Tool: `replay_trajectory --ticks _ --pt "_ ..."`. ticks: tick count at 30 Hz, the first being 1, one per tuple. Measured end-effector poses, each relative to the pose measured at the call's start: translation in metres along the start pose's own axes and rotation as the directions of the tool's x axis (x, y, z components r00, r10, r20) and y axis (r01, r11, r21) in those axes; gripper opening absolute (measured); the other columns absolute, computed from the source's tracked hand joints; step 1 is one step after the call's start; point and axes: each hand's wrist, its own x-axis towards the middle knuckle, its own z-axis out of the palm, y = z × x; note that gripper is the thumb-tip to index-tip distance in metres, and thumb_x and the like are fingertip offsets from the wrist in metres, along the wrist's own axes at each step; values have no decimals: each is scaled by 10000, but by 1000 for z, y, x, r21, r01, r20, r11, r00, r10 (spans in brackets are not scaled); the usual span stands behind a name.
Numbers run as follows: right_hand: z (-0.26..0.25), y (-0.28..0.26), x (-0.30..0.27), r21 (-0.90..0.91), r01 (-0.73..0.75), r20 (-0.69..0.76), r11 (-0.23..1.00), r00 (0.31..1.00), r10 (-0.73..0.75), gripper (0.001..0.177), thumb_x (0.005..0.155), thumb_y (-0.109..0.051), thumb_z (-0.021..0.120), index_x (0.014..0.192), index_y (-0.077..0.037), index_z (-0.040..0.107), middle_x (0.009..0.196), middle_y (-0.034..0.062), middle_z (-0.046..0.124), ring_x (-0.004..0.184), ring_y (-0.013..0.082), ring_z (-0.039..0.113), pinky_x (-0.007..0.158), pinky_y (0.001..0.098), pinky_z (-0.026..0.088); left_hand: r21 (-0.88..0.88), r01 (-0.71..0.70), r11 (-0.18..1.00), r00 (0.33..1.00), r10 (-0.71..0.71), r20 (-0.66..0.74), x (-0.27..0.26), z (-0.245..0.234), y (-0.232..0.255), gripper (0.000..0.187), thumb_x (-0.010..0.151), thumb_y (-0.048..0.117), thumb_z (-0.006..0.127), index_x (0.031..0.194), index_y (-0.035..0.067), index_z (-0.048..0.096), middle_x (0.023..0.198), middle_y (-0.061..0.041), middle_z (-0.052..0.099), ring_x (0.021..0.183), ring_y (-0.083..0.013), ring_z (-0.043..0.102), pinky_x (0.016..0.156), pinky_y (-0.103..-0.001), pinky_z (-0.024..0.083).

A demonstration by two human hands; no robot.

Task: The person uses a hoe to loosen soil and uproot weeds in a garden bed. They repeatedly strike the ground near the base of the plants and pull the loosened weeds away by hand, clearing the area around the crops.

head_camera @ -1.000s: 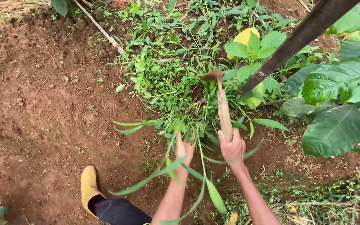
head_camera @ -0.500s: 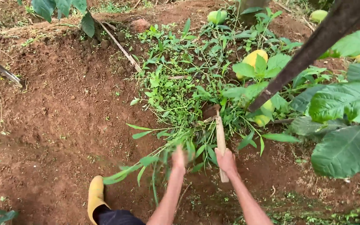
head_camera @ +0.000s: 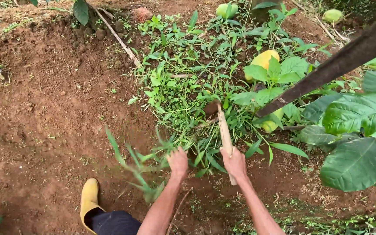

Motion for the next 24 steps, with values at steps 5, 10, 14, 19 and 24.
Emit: replay_trajectory --ticks 5,10,14,19,24 --pt "-9 -55 -16 -189 200 -125 962 966 -225 398 1015 -328 610 1077 64 624 713 218 670 616 287 686 529 397 537 -494 59 867 982 40 187 -17 72 -1 520 1031 415 398 977 37 752 927 -247 757 955 -421 747 834 -594 583" --pt "7 33 -23 -319 32 -83 947 995 -62 448 975 -418 582 1072 16 638 836 263 728 807 364 745 686 492 570 -614 218 759 970 -98 224 -7 115 11 518 984 396 418 720 98 750 750 -187 744 840 -360 767 802 -522 567" --pt "8 89 -54 -356 -112 -98 928 992 83 452 930 -432 612 1045 6 613 887 225 746 672 376 716 560 497 541 -844 282 457 960 -129 250 -29 40 -7 335 867 67 338 554 170 397 515 48 437 481 -116 449 430 -257 358" --pt "13 95 -71 -204 -74 -50 976 997 65 342 1006 -290 621 1110 35 618 624 90 671 324 102 498 214 226 429 -810 290 510 953 -78 293 -26 41 1 269 960 261 362 751 151 490 730 -4 626 604 -116 481 541 -269 411" --pt "4 47 -70 -187 -30 -73 982 997 17 373 1008 -333 615 1046 38 618 596 81 649 328 112 486 216 232 425 -705 259 660 948 -35 316 -33 41 7 423 1103 460 363 973 131 596 861 -11 574 675 -124 499 550 -257 471"
